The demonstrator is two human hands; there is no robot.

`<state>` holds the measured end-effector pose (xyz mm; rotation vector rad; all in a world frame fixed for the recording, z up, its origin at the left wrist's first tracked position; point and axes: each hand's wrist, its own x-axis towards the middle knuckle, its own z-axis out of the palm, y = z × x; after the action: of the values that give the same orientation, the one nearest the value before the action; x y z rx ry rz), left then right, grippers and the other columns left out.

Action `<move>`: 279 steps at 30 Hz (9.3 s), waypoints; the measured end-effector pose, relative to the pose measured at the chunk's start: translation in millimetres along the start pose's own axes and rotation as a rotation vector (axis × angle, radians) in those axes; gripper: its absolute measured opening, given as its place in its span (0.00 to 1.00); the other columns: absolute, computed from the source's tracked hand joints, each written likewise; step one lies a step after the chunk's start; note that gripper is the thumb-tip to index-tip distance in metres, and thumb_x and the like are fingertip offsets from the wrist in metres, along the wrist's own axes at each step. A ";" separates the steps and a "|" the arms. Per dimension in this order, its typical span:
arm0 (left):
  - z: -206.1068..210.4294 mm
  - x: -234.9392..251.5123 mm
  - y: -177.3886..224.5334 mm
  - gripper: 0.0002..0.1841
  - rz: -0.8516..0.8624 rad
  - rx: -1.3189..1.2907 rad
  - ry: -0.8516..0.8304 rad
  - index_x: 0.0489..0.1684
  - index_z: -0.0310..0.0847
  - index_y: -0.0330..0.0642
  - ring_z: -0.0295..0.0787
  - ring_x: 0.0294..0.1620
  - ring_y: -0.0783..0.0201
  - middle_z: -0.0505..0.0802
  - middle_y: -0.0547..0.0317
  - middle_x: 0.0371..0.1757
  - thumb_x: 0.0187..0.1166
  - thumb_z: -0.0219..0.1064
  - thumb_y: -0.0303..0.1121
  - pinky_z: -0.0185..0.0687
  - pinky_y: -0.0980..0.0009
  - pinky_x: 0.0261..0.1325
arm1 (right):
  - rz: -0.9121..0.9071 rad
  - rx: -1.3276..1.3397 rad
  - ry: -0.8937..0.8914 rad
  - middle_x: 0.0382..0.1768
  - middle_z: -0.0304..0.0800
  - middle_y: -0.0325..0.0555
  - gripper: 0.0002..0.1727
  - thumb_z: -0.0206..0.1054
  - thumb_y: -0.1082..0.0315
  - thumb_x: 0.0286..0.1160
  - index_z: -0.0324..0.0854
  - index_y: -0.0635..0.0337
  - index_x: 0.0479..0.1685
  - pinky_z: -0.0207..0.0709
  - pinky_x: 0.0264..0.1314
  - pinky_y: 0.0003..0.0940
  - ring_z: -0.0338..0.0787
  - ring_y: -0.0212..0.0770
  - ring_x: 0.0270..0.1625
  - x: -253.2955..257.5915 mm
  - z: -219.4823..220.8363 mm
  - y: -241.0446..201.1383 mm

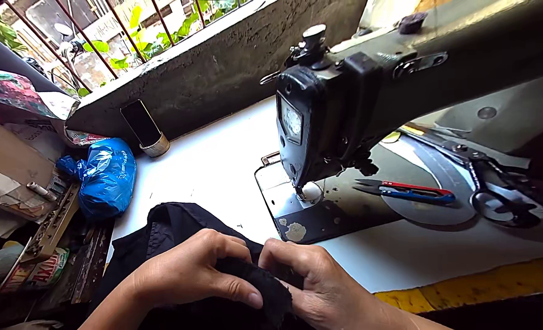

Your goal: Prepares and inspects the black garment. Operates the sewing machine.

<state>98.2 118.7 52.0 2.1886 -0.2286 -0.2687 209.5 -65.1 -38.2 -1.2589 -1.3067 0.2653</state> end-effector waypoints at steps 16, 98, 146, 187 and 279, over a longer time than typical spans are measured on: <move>-2.2 -5.8 -36.4 0.18 0.097 -0.259 -0.025 0.35 0.83 0.40 0.81 0.53 0.80 0.87 0.69 0.41 0.85 0.65 0.47 0.74 0.78 0.63 | 0.059 0.216 -0.240 0.40 0.89 0.45 0.11 0.63 0.68 0.79 0.84 0.65 0.51 0.75 0.50 0.12 0.84 0.21 0.44 -6.1 -30.7 5.4; 10.4 -12.9 7.3 0.12 -0.459 -0.584 0.247 0.28 0.90 0.56 0.90 0.31 0.84 0.95 0.77 0.29 0.73 0.65 0.24 0.87 0.82 0.38 | -0.014 -0.270 -0.026 0.31 0.88 0.56 0.11 0.62 0.66 0.86 0.87 0.65 0.44 0.73 0.41 0.43 0.85 0.50 0.35 -34.6 -12.4 -44.3; 153.1 2.1 -13.4 0.13 0.111 -1.013 1.403 0.37 0.97 0.46 0.96 0.43 0.76 0.99 0.65 0.38 0.70 0.71 0.16 0.91 0.75 0.55 | -0.375 -0.563 -0.190 0.35 0.89 0.47 0.08 0.60 0.68 0.86 0.85 0.56 0.43 0.76 0.33 0.31 0.87 0.42 0.35 26.5 -1.6 -7.2; 146.2 6.4 -6.5 0.12 -0.093 -0.939 1.436 0.35 0.92 0.38 0.95 0.38 0.78 0.98 0.67 0.34 0.64 0.71 0.11 0.91 0.77 0.51 | -0.188 -0.457 -0.487 0.31 0.84 0.48 0.05 0.65 0.69 0.79 0.84 0.59 0.44 0.71 0.21 0.30 0.81 0.39 0.24 49.9 -19.3 -10.7; 61.9 -47.2 32.1 0.11 -0.074 -0.019 0.494 0.41 0.87 0.21 0.89 0.48 0.62 0.92 0.40 0.40 0.75 0.65 0.25 0.79 0.68 0.58 | -0.446 -0.391 -0.302 0.51 0.86 0.42 0.17 0.58 0.51 0.86 0.79 0.48 0.62 0.70 0.69 0.38 0.84 0.39 0.61 47.7 -25.5 -13.3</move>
<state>33.8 64.5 47.3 2.1717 0.1307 0.2303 239.8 -47.6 5.1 -1.2357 -1.9276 -0.1317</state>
